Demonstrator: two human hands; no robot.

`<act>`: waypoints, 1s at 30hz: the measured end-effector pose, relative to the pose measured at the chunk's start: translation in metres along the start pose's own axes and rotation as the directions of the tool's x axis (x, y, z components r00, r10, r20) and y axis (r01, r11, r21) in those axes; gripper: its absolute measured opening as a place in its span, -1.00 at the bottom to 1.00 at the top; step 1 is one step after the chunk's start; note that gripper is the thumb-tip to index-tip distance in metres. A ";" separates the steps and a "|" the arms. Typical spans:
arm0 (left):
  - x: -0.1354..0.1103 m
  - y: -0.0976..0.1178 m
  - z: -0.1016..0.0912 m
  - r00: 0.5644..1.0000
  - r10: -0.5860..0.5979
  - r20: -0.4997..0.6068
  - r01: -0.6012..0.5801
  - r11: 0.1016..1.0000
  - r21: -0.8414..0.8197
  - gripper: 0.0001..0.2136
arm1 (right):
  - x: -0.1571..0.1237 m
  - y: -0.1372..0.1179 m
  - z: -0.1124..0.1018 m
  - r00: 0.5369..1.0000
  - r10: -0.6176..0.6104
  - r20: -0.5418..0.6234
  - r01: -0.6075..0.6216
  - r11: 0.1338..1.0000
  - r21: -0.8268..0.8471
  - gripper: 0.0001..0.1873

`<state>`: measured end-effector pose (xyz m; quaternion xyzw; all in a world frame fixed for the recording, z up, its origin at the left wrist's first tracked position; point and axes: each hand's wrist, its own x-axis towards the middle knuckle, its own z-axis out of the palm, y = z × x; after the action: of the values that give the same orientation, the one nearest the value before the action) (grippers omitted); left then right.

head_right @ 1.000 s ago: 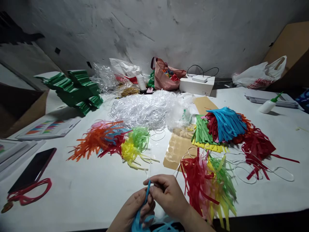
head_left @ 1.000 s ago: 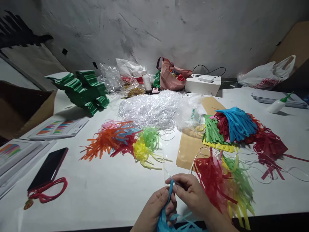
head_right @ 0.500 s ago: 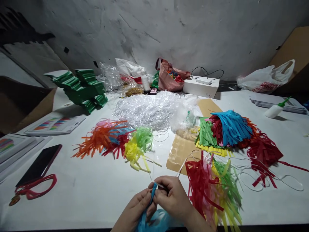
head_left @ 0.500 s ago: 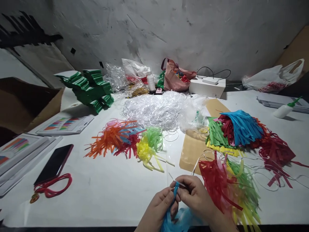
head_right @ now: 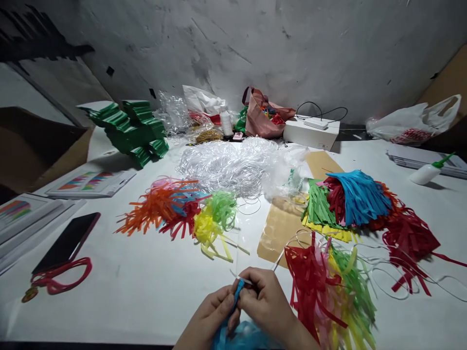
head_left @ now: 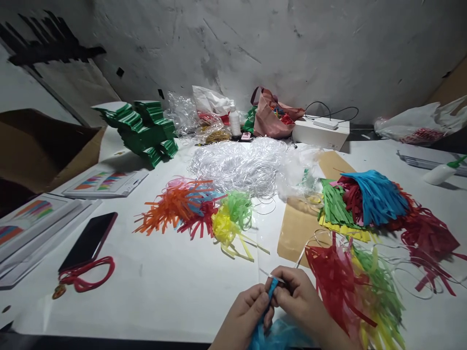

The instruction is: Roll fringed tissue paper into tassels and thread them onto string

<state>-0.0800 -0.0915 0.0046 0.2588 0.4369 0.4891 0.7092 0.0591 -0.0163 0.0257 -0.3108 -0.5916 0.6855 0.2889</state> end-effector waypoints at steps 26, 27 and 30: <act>0.003 0.014 0.000 0.973 -0.007 -0.231 -0.046 0.974 -0.224 -0.58 | -0.006 -0.018 0.004 0.966 -0.253 0.060 0.257 0.896 -0.363 -0.69; 0.003 0.013 -0.001 0.974 -0.004 -0.228 -0.049 0.973 -0.227 -0.58 | -0.006 -0.019 0.005 0.963 -0.258 0.082 0.270 0.899 -0.345 -0.69; 0.002 0.012 -0.001 0.972 0.017 -0.234 -0.068 0.975 -0.212 -0.59 | -0.006 -0.021 0.007 0.967 -0.237 0.098 0.256 0.922 -0.289 -0.67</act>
<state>-0.0864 -0.0849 0.0132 0.1302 0.4543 0.5760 0.6671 0.0583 -0.0219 0.0475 -0.2530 -0.7315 0.5553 0.3041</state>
